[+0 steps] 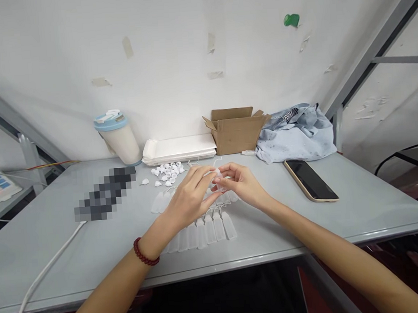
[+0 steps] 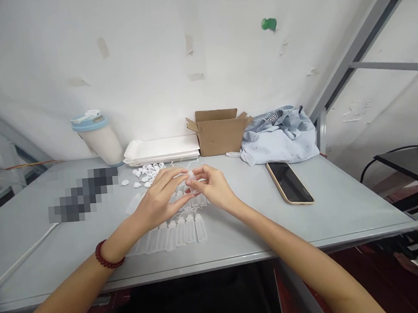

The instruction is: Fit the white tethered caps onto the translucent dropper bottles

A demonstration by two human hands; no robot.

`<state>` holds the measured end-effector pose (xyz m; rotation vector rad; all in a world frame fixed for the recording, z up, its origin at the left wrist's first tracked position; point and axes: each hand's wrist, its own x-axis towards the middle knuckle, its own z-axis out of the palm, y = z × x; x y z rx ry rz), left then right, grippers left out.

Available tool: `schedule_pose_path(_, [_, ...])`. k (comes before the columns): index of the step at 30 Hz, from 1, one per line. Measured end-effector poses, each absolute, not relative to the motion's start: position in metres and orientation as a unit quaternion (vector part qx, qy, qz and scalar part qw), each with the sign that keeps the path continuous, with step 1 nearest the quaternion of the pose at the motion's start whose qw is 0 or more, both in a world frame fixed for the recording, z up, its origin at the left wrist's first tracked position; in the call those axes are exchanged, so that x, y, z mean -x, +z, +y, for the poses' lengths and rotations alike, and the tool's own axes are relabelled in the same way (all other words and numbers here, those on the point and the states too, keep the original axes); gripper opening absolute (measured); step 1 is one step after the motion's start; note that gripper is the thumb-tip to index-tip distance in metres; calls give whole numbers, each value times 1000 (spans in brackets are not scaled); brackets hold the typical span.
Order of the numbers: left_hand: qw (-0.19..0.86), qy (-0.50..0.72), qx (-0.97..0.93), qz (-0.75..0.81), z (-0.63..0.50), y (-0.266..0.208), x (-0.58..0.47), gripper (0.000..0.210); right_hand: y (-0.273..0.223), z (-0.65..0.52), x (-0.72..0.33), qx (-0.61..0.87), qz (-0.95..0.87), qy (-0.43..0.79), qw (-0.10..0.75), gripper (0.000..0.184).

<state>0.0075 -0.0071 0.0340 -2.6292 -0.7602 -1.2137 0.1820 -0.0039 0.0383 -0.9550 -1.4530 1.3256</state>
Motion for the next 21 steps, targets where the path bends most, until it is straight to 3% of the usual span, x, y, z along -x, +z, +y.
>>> schedule_pose_path(10, [105,-411,875,-234,-9,33,-8,32,44,-3,-184,393,-582,560,439,42])
schedule_pose_path(21, [32,-388,883,-263,-11,32,-8,34,50,-5,-188,398,-597,582,383,31])
